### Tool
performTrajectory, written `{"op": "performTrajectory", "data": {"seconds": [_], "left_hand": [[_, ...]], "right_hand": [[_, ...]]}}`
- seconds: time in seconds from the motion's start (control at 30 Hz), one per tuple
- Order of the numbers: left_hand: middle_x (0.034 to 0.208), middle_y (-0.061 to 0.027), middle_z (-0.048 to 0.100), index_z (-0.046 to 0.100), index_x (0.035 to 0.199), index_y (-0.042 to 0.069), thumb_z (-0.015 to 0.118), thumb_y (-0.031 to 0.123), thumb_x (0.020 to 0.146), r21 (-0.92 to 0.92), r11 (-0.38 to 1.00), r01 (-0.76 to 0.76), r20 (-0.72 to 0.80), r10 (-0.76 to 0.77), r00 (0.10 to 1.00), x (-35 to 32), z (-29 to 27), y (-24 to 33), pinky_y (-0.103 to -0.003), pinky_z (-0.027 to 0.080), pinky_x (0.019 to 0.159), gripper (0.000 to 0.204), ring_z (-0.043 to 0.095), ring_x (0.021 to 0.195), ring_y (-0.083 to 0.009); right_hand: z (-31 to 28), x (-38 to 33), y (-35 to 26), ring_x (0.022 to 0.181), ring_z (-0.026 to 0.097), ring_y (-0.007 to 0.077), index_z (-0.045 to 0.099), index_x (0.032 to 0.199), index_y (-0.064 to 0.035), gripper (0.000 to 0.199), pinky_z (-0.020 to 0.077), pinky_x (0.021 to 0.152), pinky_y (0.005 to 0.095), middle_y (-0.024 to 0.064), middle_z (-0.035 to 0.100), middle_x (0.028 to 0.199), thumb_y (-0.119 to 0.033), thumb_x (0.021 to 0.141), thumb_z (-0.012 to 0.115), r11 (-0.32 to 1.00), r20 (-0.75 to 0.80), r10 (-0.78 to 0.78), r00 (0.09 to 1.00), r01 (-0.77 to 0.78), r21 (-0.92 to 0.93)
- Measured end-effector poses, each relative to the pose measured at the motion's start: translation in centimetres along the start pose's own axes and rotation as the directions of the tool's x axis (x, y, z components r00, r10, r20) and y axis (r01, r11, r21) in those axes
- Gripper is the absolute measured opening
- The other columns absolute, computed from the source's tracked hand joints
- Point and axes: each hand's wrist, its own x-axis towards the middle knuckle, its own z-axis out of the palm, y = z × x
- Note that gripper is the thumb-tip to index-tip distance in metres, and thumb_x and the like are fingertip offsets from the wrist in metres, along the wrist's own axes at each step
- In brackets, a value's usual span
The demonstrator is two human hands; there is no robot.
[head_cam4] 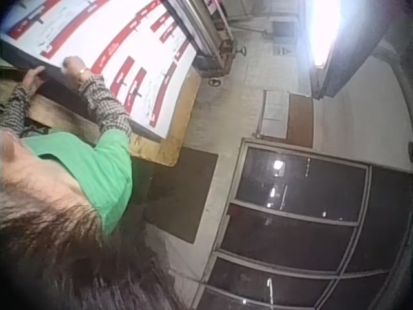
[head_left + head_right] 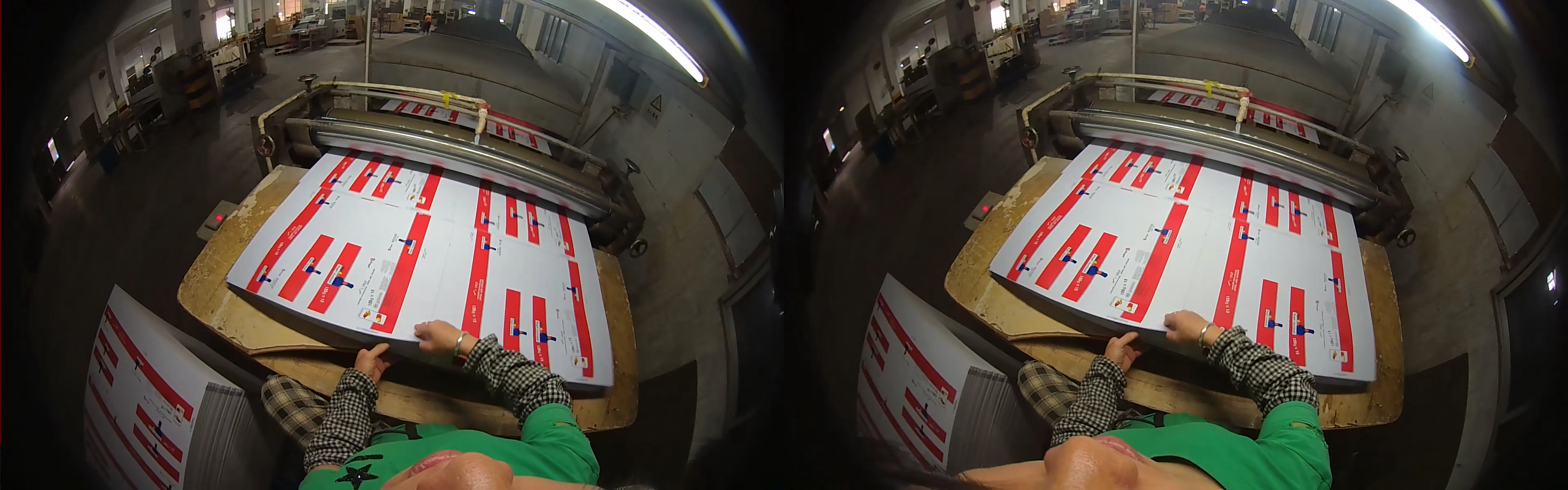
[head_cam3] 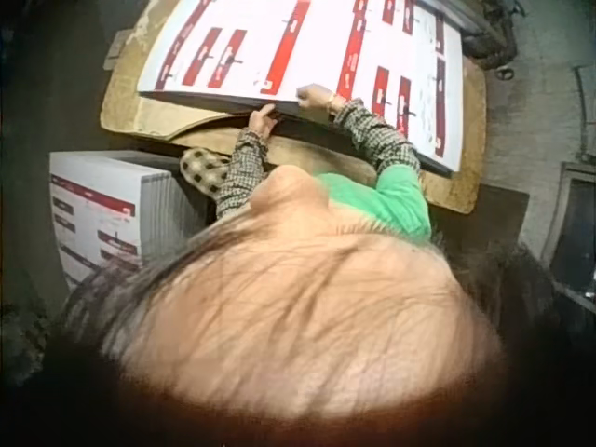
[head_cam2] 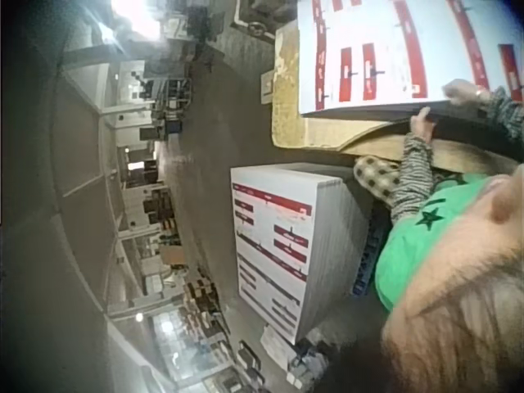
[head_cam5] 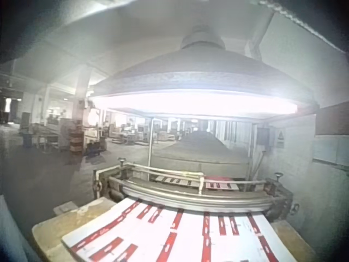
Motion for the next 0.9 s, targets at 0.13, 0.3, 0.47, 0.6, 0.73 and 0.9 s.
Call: {"op": "performTrajectory", "data": {"seconds": [0.13,0.3,0.47,0.6,0.73,0.9], "left_hand": [[0.099,-0.0182,0.060,0.054,0.102,-0.009,0.047,0.016,0.087,0.102,0.990,0.101,-0.312,-0.065,0.948,1.0,0.8,-0.4,-0.040,0.053,0.076,0.030,0.063,0.085,-0.0282],[0.090,-0.0186,0.059,0.053,0.097,-0.013,0.048,0.017,0.083,0.158,0.985,0.072,-0.486,0.014,0.874,0.5,1.8,-0.3,-0.033,0.049,0.067,0.033,0.059,0.074,-0.0217],[0.066,-0.0108,0.048,0.050,0.080,-0.011,0.040,0.004,0.069,0.253,0.965,0.064,-0.510,0.077,0.857,-0.2,1.8,0.0,-0.032,0.035,0.046,0.022,0.041,0.050,-0.0161],[0.070,-0.0111,0.050,0.050,0.087,-0.011,0.047,0.008,0.079,0.300,0.951,0.078,-0.344,0.032,0.938,0.1,1.4,0.0,-0.031,0.043,0.044,0.021,0.049,0.053,-0.0165],[0.094,-0.0162,0.056,0.043,0.106,-0.008,0.058,0.024,0.086,0.081,0.997,-0.017,-0.140,0.028,0.990,0.3,1.3,-0.4,-0.041,0.054,0.069,0.040,0.060,0.080,-0.0255],[0.097,-0.0153,0.058,0.047,0.106,-0.005,0.059,0.015,0.083,0.025,1.000,-0.011,-0.033,0.012,0.999,0.0,1.0,0.1,-0.040,0.053,0.068,0.033,0.061,0.083,-0.0255]], "right_hand": [[-3.1,-1.2,-1.0,0.066,0.060,0.0337,0.062,0.088,-0.0064,0.020,0.0480,0.062,0.0384,0.0180,0.061,0.076,-0.014,0.073,0.051,0.992,-0.327,-0.052,0.944,0.086,0.091],[-1.7,-2.7,-2.4,0.076,0.061,0.0327,0.061,0.091,-0.0054,0.021,0.0485,0.067,0.0374,0.0176,0.062,0.086,-0.014,0.074,0.053,0.997,-0.168,-0.027,0.985,0.038,0.063],[2.3,-3.3,-0.8,0.094,0.062,0.0271,0.061,0.101,-0.0005,0.031,0.0472,0.087,0.0311,0.0156,0.060,0.111,-0.015,0.074,0.057,0.984,-0.167,0.040,0.985,-0.010,0.177],[2.1,-1.2,2.9,0.088,0.063,0.0254,0.062,0.100,-0.0027,0.029,0.0479,0.082,0.0304,0.0150,0.062,0.105,-0.015,0.074,0.056,0.985,0.008,0.039,0.999,-0.040,0.167],[0.6,2.7,5.1,0.098,0.056,0.0288,0.061,0.101,-0.0037,0.032,0.0434,0.087,0.0342,0.0161,0.060,0.103,-0.024,0.076,0.059,0.977,-0.356,0.208,0.911,-0.175,0.123],[3.9,1.0,1.7,0.119,0.039,0.0403,0.049,0.122,-0.0048,0.072,0.0319,0.102,0.0432,0.0220,0.046,0.124,-0.048,0.068,0.069,0.974,-0.165,0.014,0.986,-0.050,-0.219]]}}
